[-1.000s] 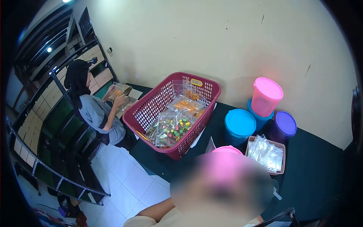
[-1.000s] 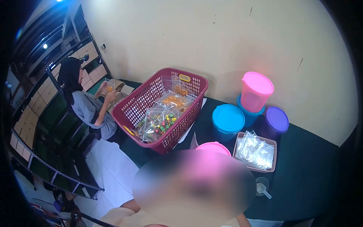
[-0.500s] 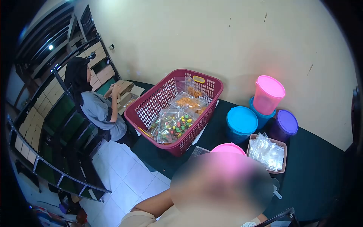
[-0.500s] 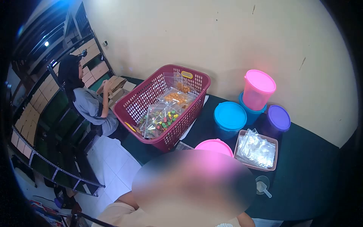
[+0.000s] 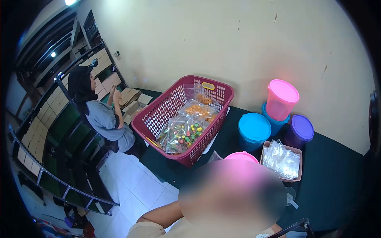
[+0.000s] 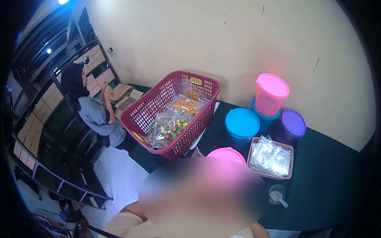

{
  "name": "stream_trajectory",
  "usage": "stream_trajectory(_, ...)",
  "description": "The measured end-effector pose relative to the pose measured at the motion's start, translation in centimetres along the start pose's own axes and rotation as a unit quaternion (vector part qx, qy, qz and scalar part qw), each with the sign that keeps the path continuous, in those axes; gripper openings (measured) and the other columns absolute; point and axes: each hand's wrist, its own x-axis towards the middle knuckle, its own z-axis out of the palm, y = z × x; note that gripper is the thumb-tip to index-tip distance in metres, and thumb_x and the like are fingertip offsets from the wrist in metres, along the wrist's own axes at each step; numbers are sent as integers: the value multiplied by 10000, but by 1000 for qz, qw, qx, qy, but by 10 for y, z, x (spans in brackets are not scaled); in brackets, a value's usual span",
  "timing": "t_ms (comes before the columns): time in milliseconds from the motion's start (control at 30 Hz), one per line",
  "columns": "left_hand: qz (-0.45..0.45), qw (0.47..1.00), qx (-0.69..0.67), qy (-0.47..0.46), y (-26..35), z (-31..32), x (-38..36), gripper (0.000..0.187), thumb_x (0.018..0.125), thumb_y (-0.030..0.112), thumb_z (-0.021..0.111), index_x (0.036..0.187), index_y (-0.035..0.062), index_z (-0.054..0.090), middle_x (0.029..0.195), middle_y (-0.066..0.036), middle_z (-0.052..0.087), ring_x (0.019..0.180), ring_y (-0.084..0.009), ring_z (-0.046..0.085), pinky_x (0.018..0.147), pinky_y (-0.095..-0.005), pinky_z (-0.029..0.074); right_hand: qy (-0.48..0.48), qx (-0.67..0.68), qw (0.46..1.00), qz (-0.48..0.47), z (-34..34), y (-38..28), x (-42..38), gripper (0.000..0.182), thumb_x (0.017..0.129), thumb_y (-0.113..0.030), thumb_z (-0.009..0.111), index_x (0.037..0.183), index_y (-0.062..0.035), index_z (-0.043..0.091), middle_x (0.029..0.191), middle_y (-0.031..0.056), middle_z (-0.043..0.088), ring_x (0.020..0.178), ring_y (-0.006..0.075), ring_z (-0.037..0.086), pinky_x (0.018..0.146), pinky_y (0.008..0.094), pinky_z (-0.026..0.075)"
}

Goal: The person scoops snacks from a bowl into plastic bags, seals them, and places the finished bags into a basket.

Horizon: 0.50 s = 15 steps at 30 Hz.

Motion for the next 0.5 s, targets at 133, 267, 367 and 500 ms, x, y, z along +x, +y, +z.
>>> stream_trajectory(133,32,997,19,-70,7,-15,11,934,558,591,768,1372,259,453,1533,-206,152,1399,-500,56,1001,-749,168,-37,-17,999,7,-1,-6,-1,99,913,23,420,994,-7,467,823,71,553,649,137,609,558,269,506)
stream_trajectory(267,49,998,12,-39,1,-4,13,870,597,570,753,1356,255,468,1523,-182,191,1395,-474,115,1011,-742,158,-23,-54,998,-2,-3,2,-3,110,910,47,410,983,-11,468,859,72,541,657,135,603,566,269,511)
stream_trajectory(367,50,998,-21,20,-1,3,12,805,639,519,746,1349,266,463,1500,-161,238,1387,-444,163,1020,-733,151,14,-52,998,-33,-5,3,-6,88,923,32,399,974,-21,447,813,72,542,618,132,584,542,262,499)
stream_trajectory(500,77,992,-45,93,-6,7,13,748,660,453,758,1326,270,469,1453,-156,310,1366,-430,234,1027,-718,166,76,48,995,-31,-6,6,-7,57,962,-46,424,999,-49,381,683,80,538,539,144,561,495,259,484)
